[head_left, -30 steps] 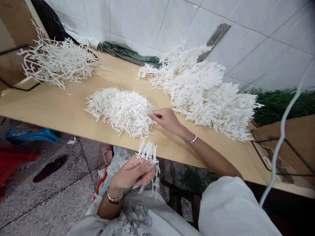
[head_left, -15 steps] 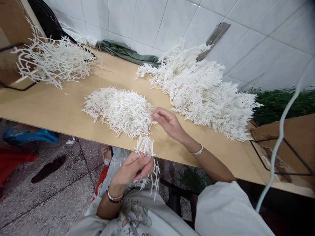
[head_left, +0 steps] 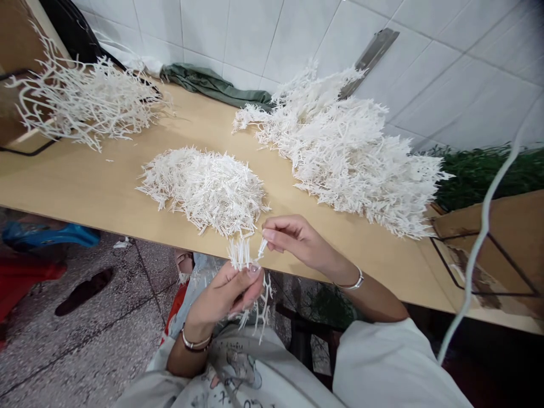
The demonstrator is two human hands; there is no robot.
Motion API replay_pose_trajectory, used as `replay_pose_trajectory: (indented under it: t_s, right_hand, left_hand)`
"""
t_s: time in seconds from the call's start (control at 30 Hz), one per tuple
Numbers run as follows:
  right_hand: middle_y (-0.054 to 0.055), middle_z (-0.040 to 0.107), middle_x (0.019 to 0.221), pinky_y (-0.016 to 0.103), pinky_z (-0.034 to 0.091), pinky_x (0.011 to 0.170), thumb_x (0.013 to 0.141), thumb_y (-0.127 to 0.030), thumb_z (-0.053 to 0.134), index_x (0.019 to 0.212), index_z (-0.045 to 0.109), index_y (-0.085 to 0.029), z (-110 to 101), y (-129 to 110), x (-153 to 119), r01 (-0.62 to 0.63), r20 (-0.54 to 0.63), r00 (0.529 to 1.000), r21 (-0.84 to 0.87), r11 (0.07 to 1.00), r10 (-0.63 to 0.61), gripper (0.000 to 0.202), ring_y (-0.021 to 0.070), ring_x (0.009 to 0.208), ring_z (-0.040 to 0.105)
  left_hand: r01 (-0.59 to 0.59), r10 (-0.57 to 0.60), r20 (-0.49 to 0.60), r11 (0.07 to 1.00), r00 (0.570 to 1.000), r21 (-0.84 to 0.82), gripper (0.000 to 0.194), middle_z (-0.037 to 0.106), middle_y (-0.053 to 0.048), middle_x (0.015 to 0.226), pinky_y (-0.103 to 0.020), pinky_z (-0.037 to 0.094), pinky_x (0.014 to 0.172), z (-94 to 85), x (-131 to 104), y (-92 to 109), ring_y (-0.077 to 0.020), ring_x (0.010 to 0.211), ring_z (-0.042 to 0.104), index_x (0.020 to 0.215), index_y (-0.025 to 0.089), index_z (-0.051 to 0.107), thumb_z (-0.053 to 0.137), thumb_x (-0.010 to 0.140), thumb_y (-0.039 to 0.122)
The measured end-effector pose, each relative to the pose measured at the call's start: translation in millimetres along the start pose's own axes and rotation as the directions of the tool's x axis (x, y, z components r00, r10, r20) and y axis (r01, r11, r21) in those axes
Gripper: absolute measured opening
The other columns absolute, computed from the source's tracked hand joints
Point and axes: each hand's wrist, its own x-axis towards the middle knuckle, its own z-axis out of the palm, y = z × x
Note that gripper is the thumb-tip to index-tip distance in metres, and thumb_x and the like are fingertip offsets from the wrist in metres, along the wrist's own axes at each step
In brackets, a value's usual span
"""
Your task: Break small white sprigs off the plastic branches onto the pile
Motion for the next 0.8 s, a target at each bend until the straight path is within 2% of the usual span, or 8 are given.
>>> replay_pose_trajectory:
  t_s: [0.17, 0.27, 0.3, 0.37, 0.43, 0.57, 0.67, 0.8]
  right_hand:
    - [-0.003, 0.044, 0.055, 0.025, 0.033, 0.049, 0.087, -0.047, 0.056, 0.062, 0.05, -0.019, -4.5, 4.6, 5.8, 0.081, -0.284, 0.955, -0.023, 0.996, -0.084, 0.038, 0.0094, 0.051, 0.038]
    - [-0.005, 0.03, 0.052, 0.026, 0.033, 0.05, 0.087, -0.048, 0.056, 0.058, 0.039, -0.021, -34.0, 10.5, 19.0, 0.195, -0.6, 0.779, -0.042, 0.98, -0.181, 0.043, 0.0094, 0.048, 0.031]
    - [-0.006, 0.026, 0.052, 0.025, 0.031, 0.049, 0.086, -0.05, 0.056, 0.058, 0.036, -0.021, -45.3, 12.7, 23.3, 0.208, -0.643, 0.74, -0.063, 0.976, -0.199, 0.045, 0.0088, 0.047, 0.028]
    - [-0.006, 0.03, 0.052, 0.025, 0.029, 0.049, 0.083, -0.052, 0.059, 0.058, 0.041, -0.02, -62.8, 17.9, 30.0, 0.151, -0.611, 0.767, -0.126, 0.98, -0.197, 0.045, 0.0082, 0.048, 0.028]
    - [-0.005, 0.036, 0.053, 0.025, 0.027, 0.05, 0.082, -0.054, 0.061, 0.059, 0.046, -0.019, -69.0, 24.0, 34.6, 0.074, -0.506, 0.847, -0.193, 0.978, -0.164, 0.044, 0.0079, 0.049, 0.031]
    - [-0.005, 0.034, 0.053, 0.025, 0.022, 0.049, 0.084, -0.057, 0.055, 0.058, 0.045, -0.017, -56.3, 38.3, 43.6, 0.005, -0.306, 0.948, -0.254, 0.967, -0.085, 0.048, 0.007, 0.049, 0.029]
    - [-0.006, 0.025, 0.054, 0.025, 0.02, 0.05, 0.087, -0.058, 0.05, 0.055, 0.035, -0.018, -44.2, 49.0, 50.5, 0.001, -0.206, 0.974, -0.403, 0.915, -0.092, 0.053, 0.007, 0.05, 0.024]
    - [-0.006, 0.025, 0.05, 0.027, 0.019, 0.053, 0.09, -0.054, 0.048, 0.053, 0.03, -0.018, -37.3, 57.3, 56.2, 0.01, -0.202, 0.956, -0.702, 0.712, -0.213, 0.054, 0.0072, 0.048, 0.024]
  left_hand:
    - [-0.003, 0.007, -0.091, 0.999, 0.996, 0.041, 0.052, 0.026, 0.007, 0.039, -0.023, 0.014, 0.037, 9.4, -12.5, 3.9, -0.0054, 0.034, 0.021, 0.053, 0.017, 0.041, 0.04, 0.094, 0.049]
    - [0.014, -0.013, -0.037, 0.999, 0.999, 0.043, 0.056, 0.025, 0.006, 0.037, -0.024, 0.017, 0.037, 14.8, -33.9, 9.0, -0.0059, 0.033, 0.021, 0.05, 0.019, 0.041, 0.038, 0.093, 0.054]
    - [0.022, -0.021, -0.03, 0.999, 0.999, 0.038, 0.057, 0.025, 0.006, 0.037, -0.025, 0.017, 0.037, 15.6, -40.4, 10.8, -0.0059, 0.033, 0.02, 0.05, 0.019, 0.041, 0.037, 0.092, 0.056]
    - [0.031, -0.03, -0.033, 0.999, 0.999, 0.036, 0.057, 0.026, 0.005, 0.037, -0.026, 0.017, 0.038, 14.9, -48.3, 12.8, -0.006, 0.033, 0.021, 0.05, 0.019, 0.042, 0.037, 0.091, 0.059]
    - [0.034, -0.033, -0.028, 0.999, 0.999, 0.039, 0.057, 0.027, 0.005, 0.037, -0.026, 0.016, 0.039, 11.8, -49.0, 11.7, -0.0062, 0.033, 0.021, 0.051, 0.019, 0.043, 0.037, 0.091, 0.059]
    - [0.03, -0.03, -0.02, 0.999, 0.999, 0.021, 0.055, 0.029, 0.005, 0.038, -0.026, 0.014, 0.038, 5.4, -39.6, 4.6, -0.0059, 0.033, 0.022, 0.053, 0.018, 0.044, 0.038, 0.091, 0.058]
    - [-0.002, 0.002, 0.0, 1.0, 1.0, 0.011, 0.054, 0.03, 0.005, 0.039, -0.025, 0.014, 0.037, 3.5, -33.3, 3.6, -0.0051, 0.033, 0.023, 0.054, 0.017, 0.043, 0.038, 0.092, 0.055]
    - [-0.035, 0.035, 0.047, 0.999, 0.998, 0.012, 0.053, 0.026, 0.006, 0.039, -0.022, 0.014, 0.035, 2.0, -26.6, 7.2, -0.0041, 0.033, 0.021, 0.054, 0.016, 0.04, 0.035, 0.095, 0.049]
